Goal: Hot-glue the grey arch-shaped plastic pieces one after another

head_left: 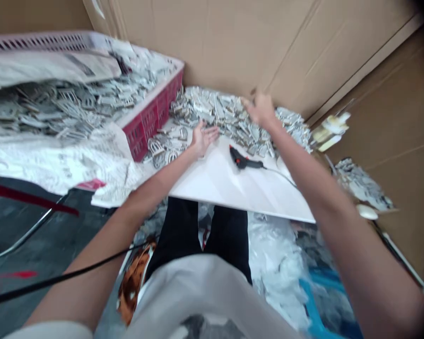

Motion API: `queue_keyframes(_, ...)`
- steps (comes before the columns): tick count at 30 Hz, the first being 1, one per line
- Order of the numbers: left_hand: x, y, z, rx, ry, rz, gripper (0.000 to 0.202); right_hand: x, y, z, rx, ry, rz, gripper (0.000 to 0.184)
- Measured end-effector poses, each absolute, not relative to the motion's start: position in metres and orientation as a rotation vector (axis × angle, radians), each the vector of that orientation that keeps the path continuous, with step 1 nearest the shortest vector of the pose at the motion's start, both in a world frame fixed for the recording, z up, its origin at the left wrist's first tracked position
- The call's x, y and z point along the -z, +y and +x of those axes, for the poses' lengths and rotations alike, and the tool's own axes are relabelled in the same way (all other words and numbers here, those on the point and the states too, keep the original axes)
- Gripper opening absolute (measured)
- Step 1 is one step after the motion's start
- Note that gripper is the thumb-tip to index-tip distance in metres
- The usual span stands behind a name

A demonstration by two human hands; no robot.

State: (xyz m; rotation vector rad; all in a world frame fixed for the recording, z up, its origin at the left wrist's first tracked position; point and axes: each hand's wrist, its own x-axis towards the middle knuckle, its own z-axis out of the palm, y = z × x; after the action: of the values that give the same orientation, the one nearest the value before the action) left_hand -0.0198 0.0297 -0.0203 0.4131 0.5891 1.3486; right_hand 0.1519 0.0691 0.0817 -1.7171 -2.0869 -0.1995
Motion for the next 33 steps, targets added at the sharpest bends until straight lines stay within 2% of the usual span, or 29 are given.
queue_keyframes(8,0.016,0.033,-0.023,-1.327,0.661,0.672,0.051,-0.079,0.001,0.169,0.185,-2.512,-1.601,0.057)
queue_keyframes(10,0.017,0.033,-0.023,-1.319,0.693,0.724,0.052,-0.073,-0.013,0.17,0.207,-2.581,-1.577,0.066)
queue_keyframes(13,0.02,0.033,-0.022,-1.323,0.7,0.773,0.055,-0.064,-0.028,0.17,0.238,-2.635,-1.593,0.089)
queue_keyframes(15,0.022,0.033,-0.023,-1.334,0.69,0.781,0.055,-0.059,-0.033,0.171,0.26,-2.653,-1.611,0.092)
queue_keyframes(18,0.023,0.035,-0.024,-1.353,0.687,0.764,0.056,-0.053,-0.035,0.174,0.283,-2.648,-1.574,0.085)
queue_keyframes(22,0.022,0.037,-0.025,-1.332,0.673,0.75,0.06,-0.049,-0.033,0.175,0.298,-2.624,-1.458,0.059)
queue_keyframes(25,0.018,0.034,-0.023,-1.331,0.664,0.805,0.056,-0.052,-0.036,0.168,0.336,-2.572,-1.401,0.043)
queue_keyframes(31,0.017,0.012,-0.013,-1.625,0.688,1.109,0.036,-0.055,-0.041,0.145,0.24,-2.307,-1.378,0.025)
queue_keyframes(33,0.02,0.005,-0.011,-1.685,0.666,1.252,0.034,-0.054,-0.032,0.14,0.203,-2.146,-1.407,0.022)
